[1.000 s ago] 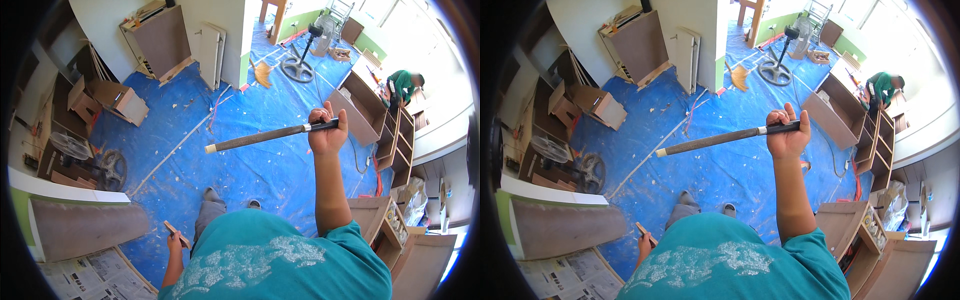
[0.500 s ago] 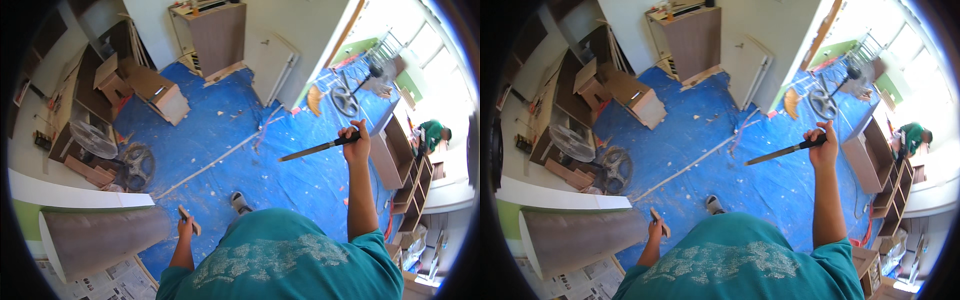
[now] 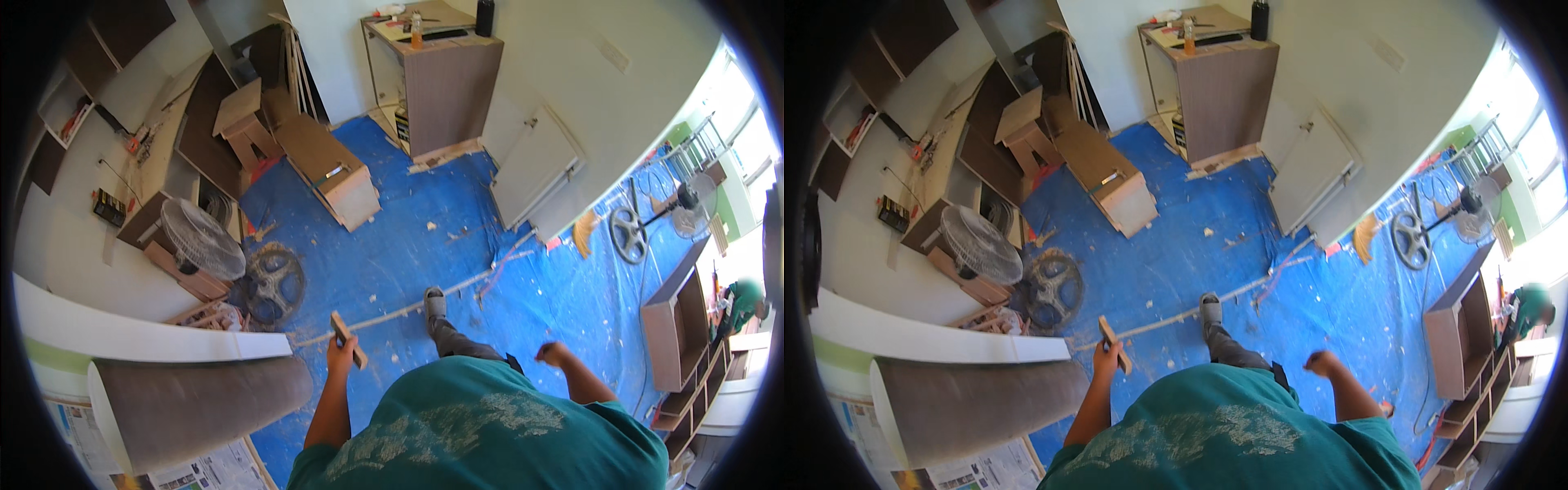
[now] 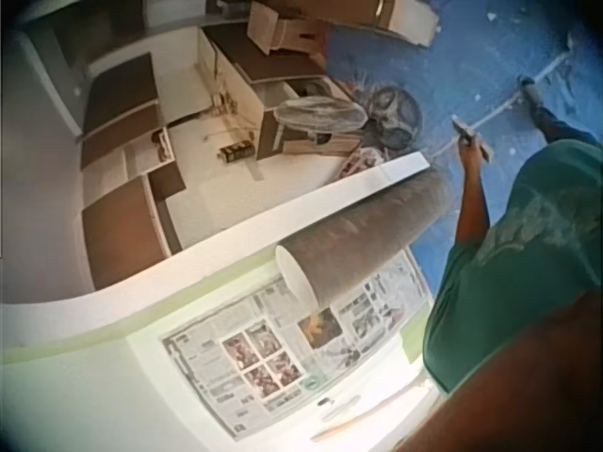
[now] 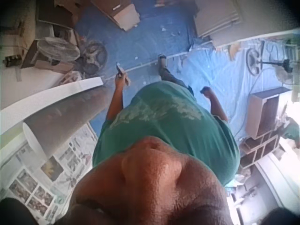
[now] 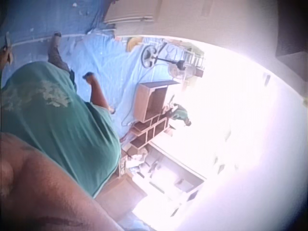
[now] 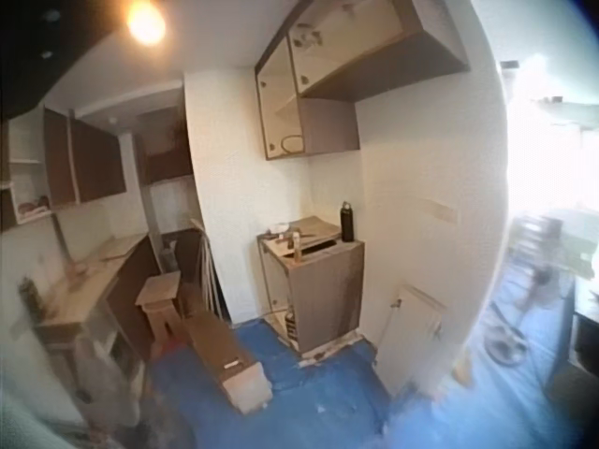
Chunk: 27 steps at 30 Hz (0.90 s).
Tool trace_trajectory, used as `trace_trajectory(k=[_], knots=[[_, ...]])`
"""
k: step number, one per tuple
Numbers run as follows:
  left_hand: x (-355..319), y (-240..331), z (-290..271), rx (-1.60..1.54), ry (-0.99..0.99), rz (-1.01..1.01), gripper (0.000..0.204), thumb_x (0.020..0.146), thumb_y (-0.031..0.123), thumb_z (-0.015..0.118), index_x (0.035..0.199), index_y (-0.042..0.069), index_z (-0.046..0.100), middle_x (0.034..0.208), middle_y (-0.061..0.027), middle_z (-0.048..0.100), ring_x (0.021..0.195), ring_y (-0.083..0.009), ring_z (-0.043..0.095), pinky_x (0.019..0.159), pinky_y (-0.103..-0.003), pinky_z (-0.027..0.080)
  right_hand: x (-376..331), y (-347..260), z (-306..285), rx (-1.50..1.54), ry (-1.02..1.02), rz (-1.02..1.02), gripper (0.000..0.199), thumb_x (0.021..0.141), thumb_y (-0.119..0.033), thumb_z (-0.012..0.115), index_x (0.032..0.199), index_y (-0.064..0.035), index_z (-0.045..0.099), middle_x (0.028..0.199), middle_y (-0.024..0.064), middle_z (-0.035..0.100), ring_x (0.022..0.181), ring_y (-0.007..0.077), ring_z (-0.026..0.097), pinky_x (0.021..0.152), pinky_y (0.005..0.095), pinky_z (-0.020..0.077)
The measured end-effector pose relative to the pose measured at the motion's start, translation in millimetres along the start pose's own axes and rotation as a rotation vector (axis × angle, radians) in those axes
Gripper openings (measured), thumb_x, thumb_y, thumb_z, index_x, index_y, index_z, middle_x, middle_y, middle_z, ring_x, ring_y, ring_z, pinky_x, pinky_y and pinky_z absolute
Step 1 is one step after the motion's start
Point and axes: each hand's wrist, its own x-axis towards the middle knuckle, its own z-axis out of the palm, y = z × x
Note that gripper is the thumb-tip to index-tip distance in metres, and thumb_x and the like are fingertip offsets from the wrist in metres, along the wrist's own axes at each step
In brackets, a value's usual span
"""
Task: The person assembles a wooden cabinet by inserting and hammering nails into the frame. They use a hammer and a nail set to drive nails into pre-drilled holes, occasionally repositioning the cabinet and retrieving tools from nearby surfaces.
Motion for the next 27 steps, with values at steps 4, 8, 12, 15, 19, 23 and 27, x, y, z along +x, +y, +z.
trace_trajectory(k=[4,8,12,15,19,23,27], knots=[[22,-66,-49,0.157,0.181,-0.179,0.086,0.072,0.044,0.079,0.134,-0.009,0.053,0.116,-0.0279,0.067,0.105,-0.0369,0.068,0.087,-0.043,0.055,86,-17,6,-0.093,-0.455,0.128,0.043,0.084,-0.052,0.073,0.09,-0.0093,0.073,0.079,0.0075,0.072,0.07,0.023,0.066,0.069,0.0406,0.0532],[27,-92,-92,0.005,0.331,-0.535,0.074,0.07,0.043,0.079,0.116,-0.012,0.058,0.1,-0.026,0.07,0.089,-0.0381,0.07,0.077,-0.046,0.055,164,-61,-31,0.31,-0.479,0.528,0.048,0.085,-0.057,0.074,0.076,-0.0106,0.064,0.067,0.0044,0.062,0.06,0.0194,0.057,0.06,0.0417,0.0467],[38,-92,-110,0.222,0.334,-0.7,0.066,0.07,0.042,0.079,0.107,-0.01,0.062,0.091,-0.023,0.072,0.082,-0.0379,0.07,0.072,-0.047,0.054,222,-223,-155,0.274,-0.114,0.142,0.035,0.083,-0.042,0.078,0.083,-0.0068,0.074,0.074,0.0063,0.068,0.067,0.0197,0.062,0.059,0.0399,0.0497],[94,-55,-99,0.413,0.171,-0.625,0.068,0.07,0.044,0.079,0.109,-0.009,0.061,0.094,-0.0235,0.071,0.086,-0.0383,0.07,0.075,-0.048,0.054,269,-295,-223,0.532,0.086,-0.191,0.012,0.082,-0.018,0.081,0.088,-0.009,0.074,0.078,0.0025,0.068,0.073,0.013,0.06,0.067,0.0314,0.0495],[199,1,-88,0.599,0.014,-0.406,0.07,0.07,0.046,0.079,0.113,-0.007,0.061,0.099,-0.0242,0.071,0.093,-0.0389,0.069,0.079,-0.048,0.053,292,-396,-292,0.666,0.231,-0.194,0.014,0.081,-0.015,0.081,0.09,-0.0067,0.074,0.08,0.0026,0.068,0.075,0.0125,0.062,0.069,0.0306,0.0503],[358,120,-84,0.675,-0.122,-0.138,0.073,0.07,0.049,0.078,0.116,-0.004,0.06,0.103,-0.0249,0.071,0.099,-0.0395,0.068,0.083,-0.048,0.053,328,-386,-269,0.761,0.282,-0.104,0.016,0.081,-0.018,0.082,0.088,-0.0061,0.072,0.08,0.0033,0.068,0.075,0.0144,0.062,0.065,0.0332,0.0491],[512,261,-65,0.664,-0.158,0.138,0.076,0.072,0.049,0.079,0.125,-0.001,0.058,0.114,-0.0259,0.068,0.108,-0.0434,0.066,0.09,-0.049,0.052,329,-389,-245,0.591,0.184,0.166,0.028,0.08,-0.032,0.083,0.085,-0.0071,0.072,0.081,0.0056,0.069,0.074,0.0189,0.064,0.068,0.037,0.052]])
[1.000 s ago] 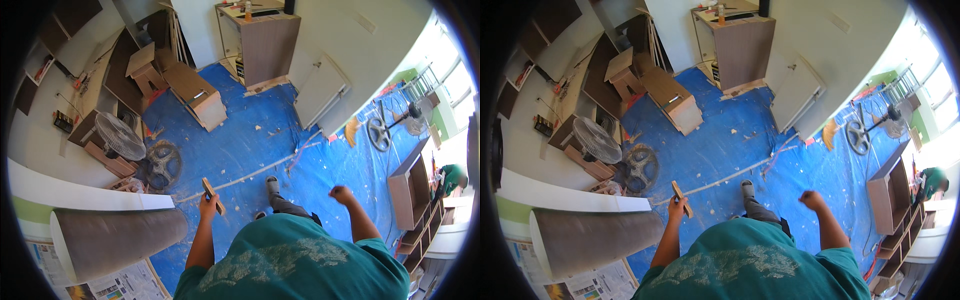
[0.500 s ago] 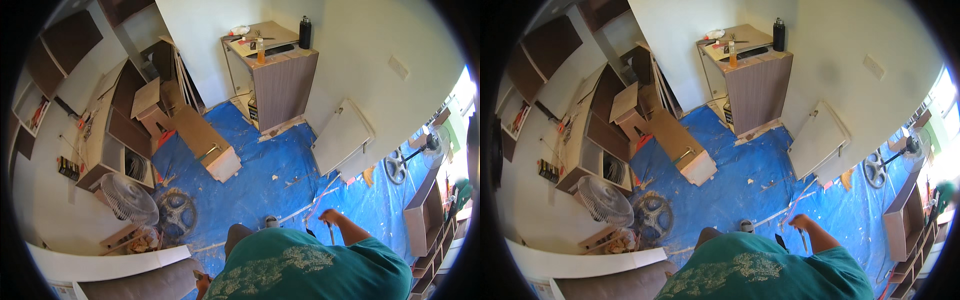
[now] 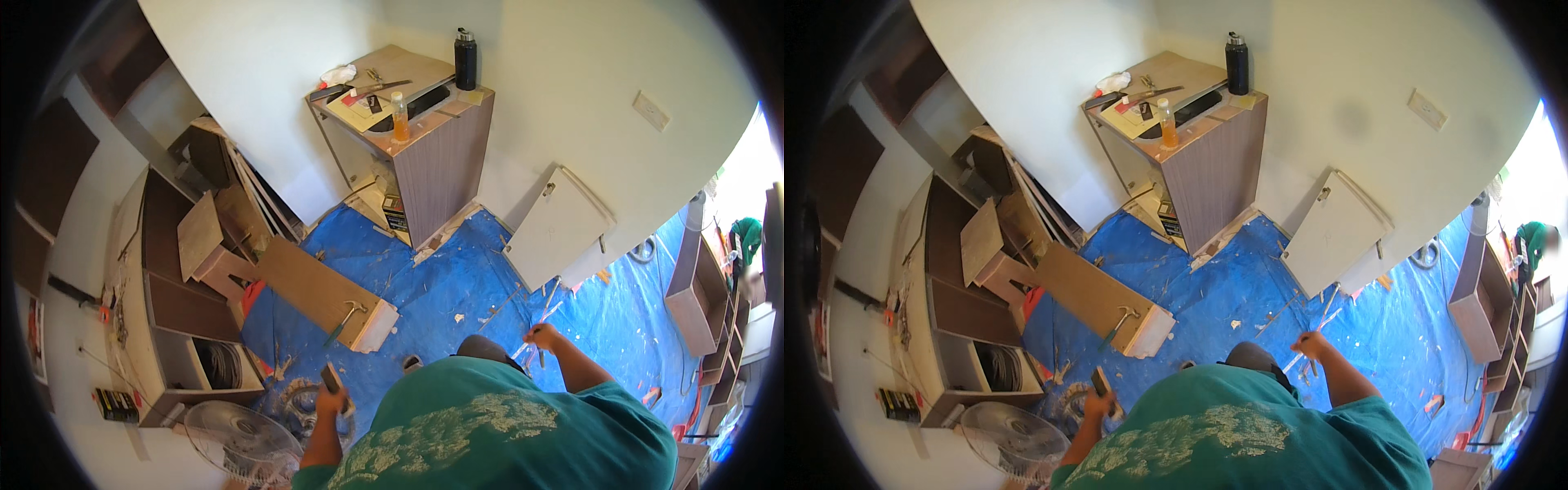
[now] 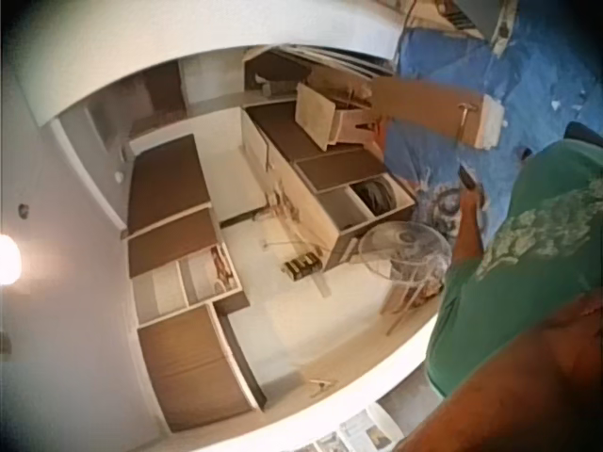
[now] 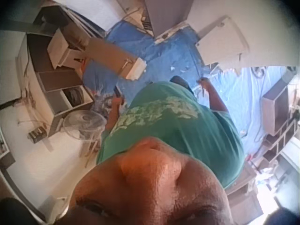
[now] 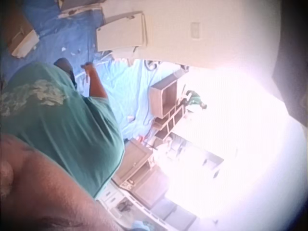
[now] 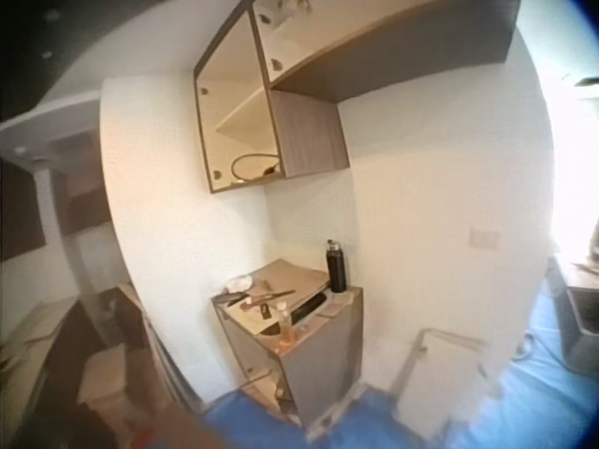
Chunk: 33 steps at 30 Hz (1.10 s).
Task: The person assembles a wooden cabinet by inserting and hammering nails into the frame. They use a hammer and a nail set to drive nails into pre-drilled holes, occasionally repositioning the cabinet and retrieving tools from nearby surfaces.
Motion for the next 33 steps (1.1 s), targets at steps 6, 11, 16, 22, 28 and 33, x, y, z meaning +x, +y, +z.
trace_trajectory(k=[6,11,16,22,28,33], knots=[[123,227,-83,-0.21,0.051,0.453,0.079,0.076,0.036,0.081,0.137,0.0,0.047,0.112,-0.0249,0.068,0.105,-0.0406,0.067,0.09,-0.046,0.052,-3,36,16,-0.129,-0.092,0.272,0.042,0.082,-0.046,0.078,0.098,-0.0077,0.073,0.086,0.009,0.071,0.083,0.0269,0.069,0.064,0.0437,0.0561],[160,369,-117,-0.166,0.025,0.55,0.082,0.076,0.037,0.08,0.141,0.001,0.045,0.113,-0.0262,0.067,0.105,-0.0389,0.068,0.091,-0.045,0.052,36,17,-18,-0.128,-0.171,0.491,0.057,0.087,-0.05,0.074,0.12,-0.0054,0.064,0.107,0.02,0.067,0.083,0.0414,0.069,0.063,0.0554,0.0604],[211,461,-162,0.134,0.102,0.673,0.089,0.076,0.043,0.079,0.145,0.001,0.041,0.117,-0.0293,0.065,0.107,-0.0412,0.066,0.092,-0.044,0.052,96,-15,-57,0.133,-0.081,0.416,0.048,0.087,-0.045,0.076,0.116,-0.0087,0.064,0.101,0.0184,0.067,0.075,0.0374,0.069,0.065,0.0527,0.0614],[253,609,-210,0.278,0.066,0.737,0.091,0.075,0.046,0.078,0.146,0.002,0.041,0.115,-0.028,0.067,0.106,-0.0421,0.066,0.09,-0.045,0.052,141,-59,-78,0.447,0.05,0.321,0.028,0.089,-0.036,0.076,0.101,-0.0141,0.063,0.079,0.0056,0.064,0.062,0.0192,0.063,0.055,0.0393,0.0531],[328,704,-211,0.327,0.209,0.931,0.086,0.074,0.047,0.076,0.142,0.004,0.046,0.107,-0.0245,0.069,0.098,-0.0407,0.068,0.085,-0.047,0.054,129,-92,-60,0.601,0.224,0.117,0.021,0.089,-0.023,0.076,0.097,-0.0101,0.063,0.071,0.0045,0.063,0.056,0.0164,0.062,0.05,0.0324,0.0496],[413,798,-220,0.415,0.243,1.008,0.087,0.073,0.046,0.079,0.143,0.005,0.046,0.106,-0.0232,0.069,0.099,-0.0396,0.067,0.086,-0.047,0.053,116,-116,-56,0.695,0.329,0.194,0.024,0.088,-0.021,0.078,0.099,-0.0059,0.063,0.072,0.0073,0.064,0.058,0.0187,0.063,0.052,0.0341,0.0545]])
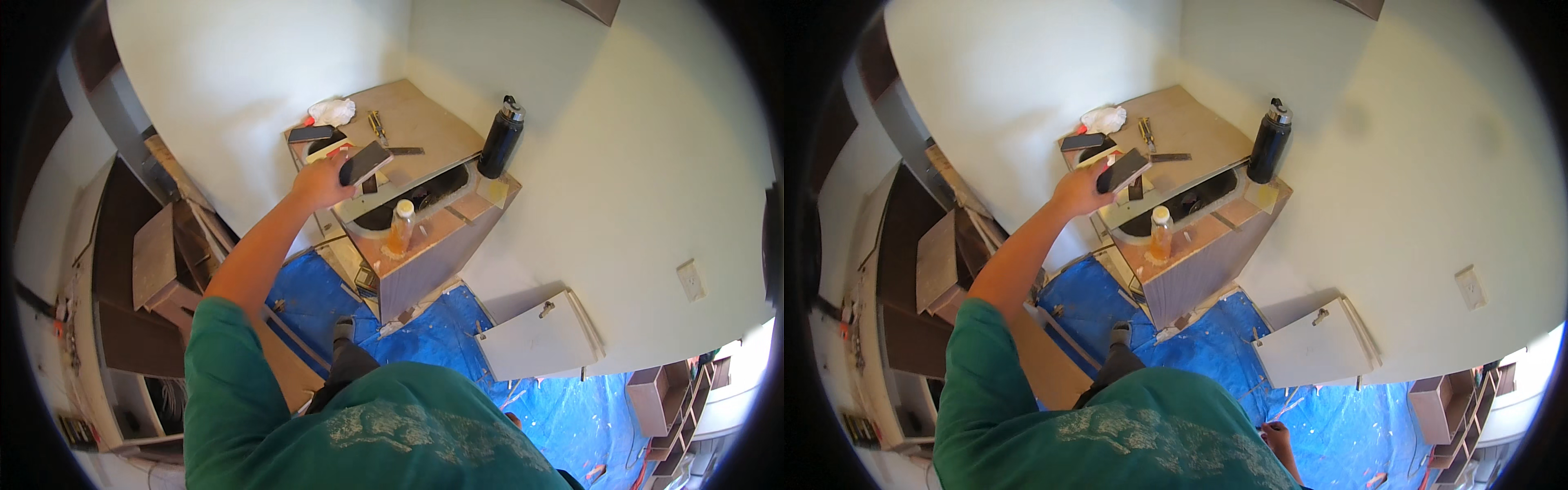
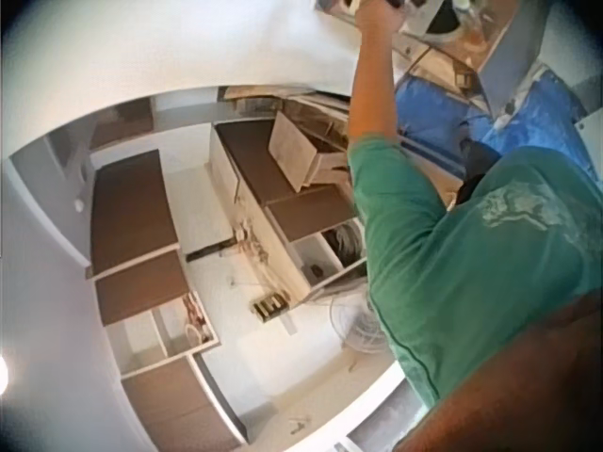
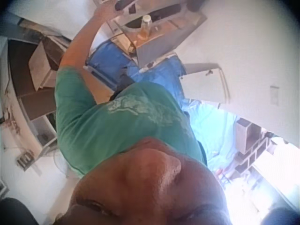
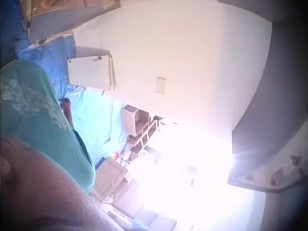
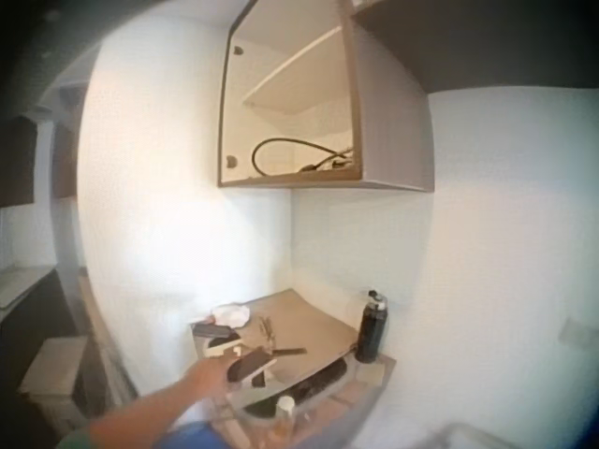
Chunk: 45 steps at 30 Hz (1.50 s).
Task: The person assembles a wooden cabinet by inserting and hammering nails into the frame. They use a hammer and a nail set to drive nails into pre-drilled holes, occasionally repositioning the cabinet and retrieving tools from nearby surfaces.
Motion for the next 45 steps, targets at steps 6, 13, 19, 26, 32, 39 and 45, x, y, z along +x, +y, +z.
trace_trajectory(k=[6,13,19,26,32,39,45], knots=[[167,-20,28,0.054,-0.039,0.186,0.078,0.073,0.044,0.079,0.136,0.007,0.053,0.108,-0.022,0.069,0.101,-0.039,0.067,0.085,-0.05,0.053,-6,-11,55,0.189,0.193,0.197,0.028,0.095,-0.031,0.068,0.1,-0.0048,0.059,0.069,0.0115,0.064,0.05,0.0219,0.064,0.043,0.037,0.054],[286,-10,107,0.122,-0.15,0.376,0.075,0.08,0.045,0.076,0.14,0.01,0.05,0.131,-0.015,0.063,0.13,-0.0345,0.05,0.108,-0.054,0.039,-83,-124,168,0.365,0.458,0.064,0.023,0.097,-0.031,0.065,0.103,-0.0102,0.059,0.077,0.009,0.066,0.062,0.0212,0.066,0.055,0.0373,0.0565],[304,5,141,-0.177,0.239,0.321,0.075,0.082,0.046,0.077,0.142,0.009,0.05,0.132,-0.0144,0.062,0.134,-0.0327,0.048,0.111,-0.05,0.037,-133,-181,234,0.417,0.448,0.024,0.019,0.096,-0.028,0.067,0.103,-0.0114,0.061,0.084,0.0078,0.069,0.073,0.021,0.07,0.063,0.0366,0.0577],[130,-82,87,-1.016,0.63,0.042,0.043,0.096,0.019,0.067,0.062,0.003,0.047,0.059,-0.0089,0.05,0.057,-0.0277,0.047,0.054,-0.044,0.036,-158,-177,297,0.194,0.305,-0.025,0.025,0.095,-0.031,0.066,0.107,-0.01,0.063,0.092,0.0094,0.07,0.079,0.0252,0.071,0.068,0.0371,0.0563],[-142,-210,200,-0.612,-0.215,-0.519,0.032,0.096,0.026,0.063,0.076,0.001,0.058,0.078,-0.0194,0.063,0.073,-0.0365,0.061,0.066,-0.046,0.046,-27,-45,249,-0.637,-0.233,-0.219,0.018,0.092,-0.024,0.063,0.098,-0.0095,0.072,0.103,0.0096,0.071,0.092,0.0284,0.069,0.08,0.036,0.0534],[-311,-362,340,-0.386,-0.787,-0.774,0.048,0.083,0.033,0.071,0.122,0.004,0.066,0.12,-0.0206,0.068,0.113,-0.0383,0.064,0.099,-0.043,0.051,7,-83,252,-0.699,-0.517,-0.013,0.016,0.086,-0.012,0.062,0.098,-0.0092,0.073,0.089,0.0091,0.069,0.08,0.0231,0.067,0.074,0.0347,0.0527],[-296,-462,421,-0.069,-0.91,-0.738,0.051,0.087,0.043,0.068,0.123,0.007,0.065,0.127,-0.0176,0.064,0.12,-0.0367,0.06,0.101,-0.046,0.048,-15,-165,356,-0.643,-0.287,0.416,0.064,0.081,-0.006,0.065,0.142,-0.0094,0.047,0.084,0.0153,0.067,0.073,0.0256,0.066,0.067,0.0398,0.053]])
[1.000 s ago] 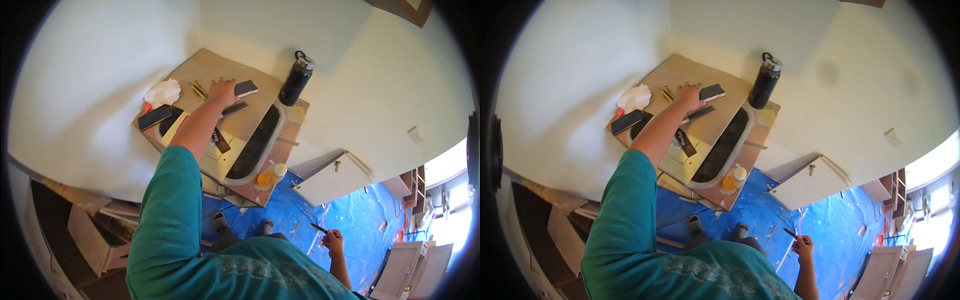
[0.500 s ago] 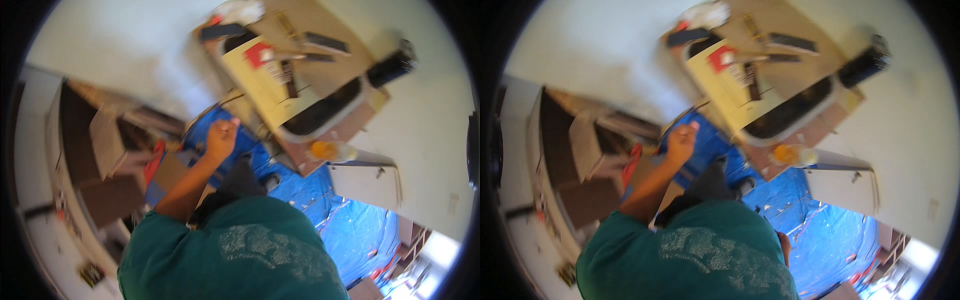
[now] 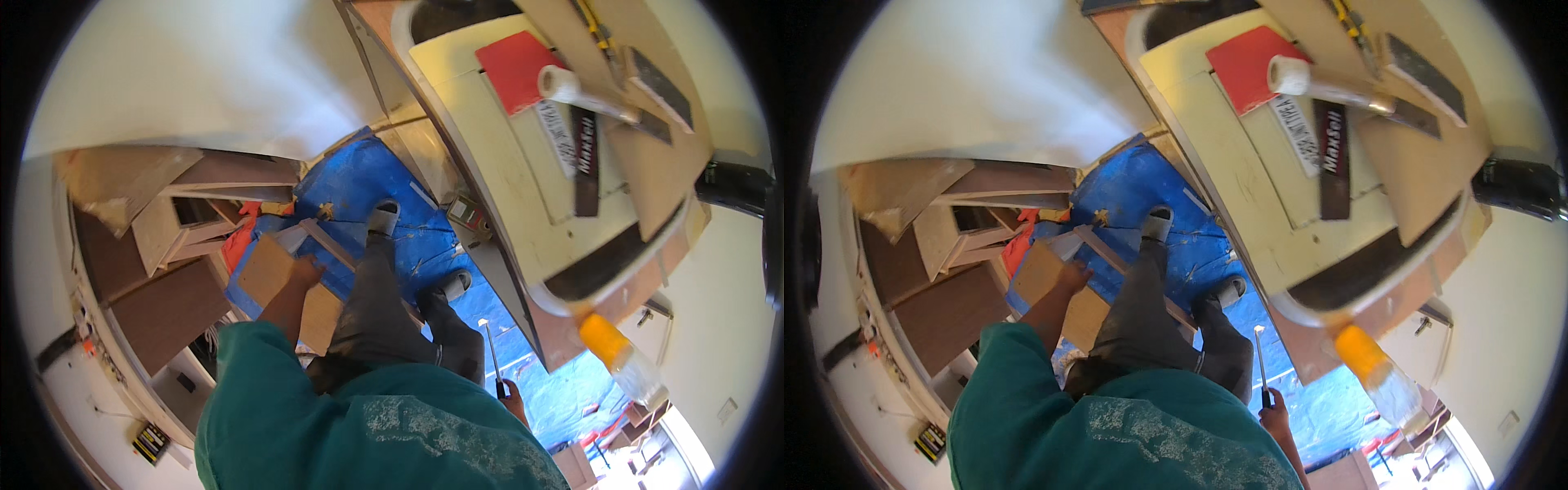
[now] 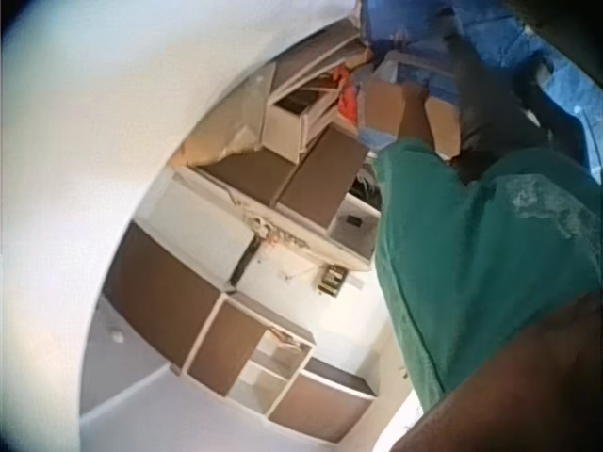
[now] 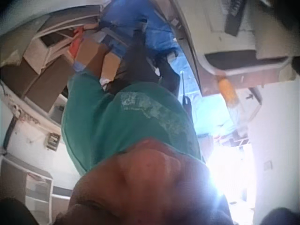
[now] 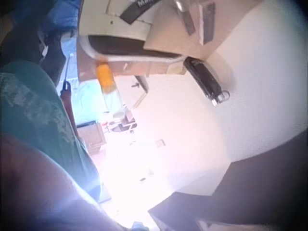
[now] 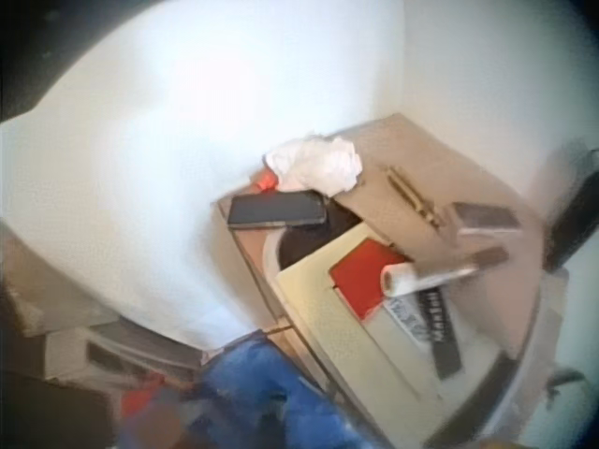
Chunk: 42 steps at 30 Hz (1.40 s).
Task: The person assembles a wooden cabinet by inserting and hammering nails into the frame. They use a hammer and a nail set to drive nails into pre-drilled holes, occasionally repositioning the cabinet and retrieving tools from nearby surfaces.
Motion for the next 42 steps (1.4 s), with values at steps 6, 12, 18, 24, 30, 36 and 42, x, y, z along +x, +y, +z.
trace_trajectory(k=[6,12,18,24,30,36,42], knots=[[85,-29,-10,0.326,0.03,0.0,0.05,0.092,0.047,0.058,0.121,0.007,0.067,0.128,-0.0167,0.061,0.12,-0.0356,0.058,0.106,-0.049,0.043,42,11,98,-0.187,0.224,-0.074,0.057,0.09,-0.03,0.066,0.14,-0.0094,0.049,0.103,0.0259,0.07,0.097,0.0436,0.069,0.084,0.0507,0.0535],[103,-82,-3,0.561,-0.016,0.332,0.038,0.09,0.04,0.058,0.108,0.009,0.07,0.107,-0.0125,0.067,0.103,-0.0335,0.063,0.095,-0.047,0.045,45,-63,151,-0.321,0.358,-0.113,0.046,0.094,-0.028,0.059,0.135,-0.0111,0.048,0.107,0.0257,0.069,0.097,0.048,0.066,0.08,0.0567,0.0524],[125,-101,-12,0.446,-0.16,0.464,0.029,0.081,0.038,0.064,0.094,0.013,0.068,0.097,-0.0107,0.069,0.096,-0.0327,0.066,0.082,-0.048,0.048,61,-53,228,-0.096,0.546,-0.238,0.046,0.094,-0.02,0.061,0.137,-0.0082,0.049,0.102,0.028,0.069,0.095,0.0476,0.067,0.08,0.0533,0.0541],[163,-123,47,0.382,0.248,0.71,0.026,0.089,0.029,0.06,0.099,0.008,0.071,0.094,-0.0179,0.068,0.089,-0.0357,0.065,0.081,-0.045,0.05,69,-76,273,0.015,0.778,-0.343,0.041,0.093,-0.023,0.061,0.132,-0.0108,0.053,0.097,0.0206,0.068,0.086,0.044,0.066,0.071,0.0523,0.0533],[180,-144,37,0.431,0.341,0.782,0.029,0.096,0.028,0.053,0.1,0.005,0.069,0.089,-0.0192,0.067,0.083,-0.0379,0.064,0.078,-0.048,0.049,65,-59,311,0.148,0.888,-0.423,0.038,0.093,-0.028,0.063,0.127,-0.0132,0.056,0.091,0.0186,0.067,0.084,0.0402,0.066,0.07,0.0518,0.0523],[193,-136,22,0.035,0.373,0.897,0.03,0.102,0.025,0.049,0.099,0.001,0.067,0.085,-0.0206,0.066,0.078,-0.0381,0.063,0.075,-0.048,0.049,37,-21,319,0.812,0.626,-0.5,0.04,0.095,-0.023,0.065,0.132,-0.0105,0.057,0.08,0.0105,0.065,0.071,0.0253,0.067,0.063,0.0391,0.0518],[116,2,-86,-0.533,0.446,1.092,0.025,0.1,0.019,0.057,0.1,-0.004,0.065,0.09,-0.0141,0.068,0.083,-0.024,0.063,0.077,-0.036,0.05,22,-13,318,1.515,0.376,-0.936,0.039,0.092,-0.012,0.064,0.129,-0.0039,0.054,0.074,0.0054,0.059,0.062,0.0171,0.06,0.057,0.0311,0.0492]])
